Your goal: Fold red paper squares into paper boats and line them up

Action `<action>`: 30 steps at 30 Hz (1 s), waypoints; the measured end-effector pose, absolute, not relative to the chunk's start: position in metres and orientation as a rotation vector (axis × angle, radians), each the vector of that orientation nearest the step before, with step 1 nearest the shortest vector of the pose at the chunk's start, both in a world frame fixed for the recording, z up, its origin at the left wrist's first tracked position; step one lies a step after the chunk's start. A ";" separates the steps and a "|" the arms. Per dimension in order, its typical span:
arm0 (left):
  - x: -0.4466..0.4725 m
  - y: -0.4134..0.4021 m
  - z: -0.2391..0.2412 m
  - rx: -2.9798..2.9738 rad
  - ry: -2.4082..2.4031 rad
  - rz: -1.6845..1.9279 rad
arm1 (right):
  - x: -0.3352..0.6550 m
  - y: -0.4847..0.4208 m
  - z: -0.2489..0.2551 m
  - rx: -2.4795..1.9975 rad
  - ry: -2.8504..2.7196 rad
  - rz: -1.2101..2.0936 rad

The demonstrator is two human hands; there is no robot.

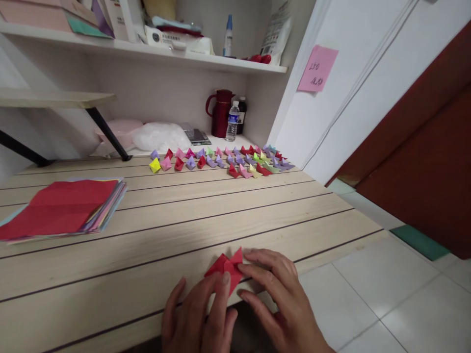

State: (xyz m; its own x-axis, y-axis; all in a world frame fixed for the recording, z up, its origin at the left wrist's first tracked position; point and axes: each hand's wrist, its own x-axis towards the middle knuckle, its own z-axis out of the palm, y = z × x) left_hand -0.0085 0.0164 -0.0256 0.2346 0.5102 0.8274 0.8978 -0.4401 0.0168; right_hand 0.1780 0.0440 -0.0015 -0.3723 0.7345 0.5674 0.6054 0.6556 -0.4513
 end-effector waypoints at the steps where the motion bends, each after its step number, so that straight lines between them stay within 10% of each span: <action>1: -0.010 0.016 -0.026 -2.020 -1.311 -1.121 | 0.179 0.045 -0.001 -1.027 -2.119 0.214; 30: -0.021 0.020 -0.020 -2.008 -1.439 -0.984 | 0.158 0.061 0.008 -1.264 -1.869 0.475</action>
